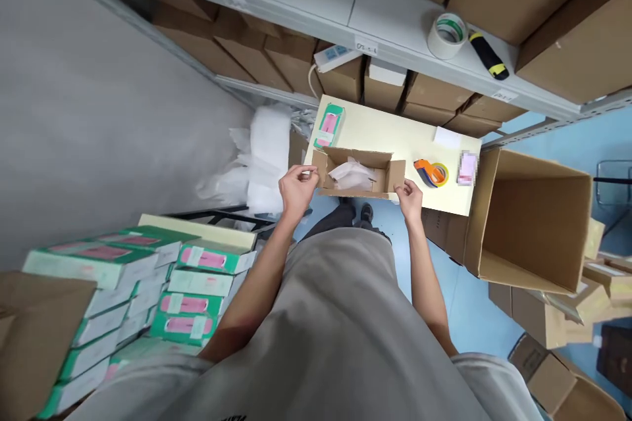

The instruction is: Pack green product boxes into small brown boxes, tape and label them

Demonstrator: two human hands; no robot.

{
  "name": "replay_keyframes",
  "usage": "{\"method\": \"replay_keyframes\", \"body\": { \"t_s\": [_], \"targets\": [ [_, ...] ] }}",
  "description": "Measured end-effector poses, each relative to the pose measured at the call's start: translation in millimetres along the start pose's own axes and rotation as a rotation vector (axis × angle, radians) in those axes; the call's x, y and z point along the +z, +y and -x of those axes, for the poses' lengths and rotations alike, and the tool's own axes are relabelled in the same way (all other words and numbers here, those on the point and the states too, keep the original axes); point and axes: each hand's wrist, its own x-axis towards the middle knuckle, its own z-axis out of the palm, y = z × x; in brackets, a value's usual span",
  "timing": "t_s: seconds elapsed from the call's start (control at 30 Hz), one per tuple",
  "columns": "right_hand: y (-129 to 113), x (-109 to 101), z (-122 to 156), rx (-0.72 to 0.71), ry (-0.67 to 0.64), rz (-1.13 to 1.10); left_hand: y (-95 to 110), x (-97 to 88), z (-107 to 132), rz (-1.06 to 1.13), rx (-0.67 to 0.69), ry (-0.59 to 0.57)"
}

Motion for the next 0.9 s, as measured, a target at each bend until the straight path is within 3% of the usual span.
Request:
{"method": "replay_keyframes", "body": {
  "t_s": [0.33, 0.57, 0.73, 0.9],
  "targets": [
    [8, 26, -49, 0.067, 0.144, 0.081, 6, 36.6, -75, -0.048, 0.113, -0.185],
    [13, 30, -51, 0.178, 0.303, 0.079, -7, 36.5, -106, -0.02, 0.072, -0.318],
    [11, 23, -45, 0.158, 0.308, 0.165, -20, 37.0, -135, -0.096, 0.031, -0.285],
    [-3, 14, -51, 0.087, 0.284, 0.253, -22, 67.0, -150, -0.299, -0.03, -0.238]
  ]
}}
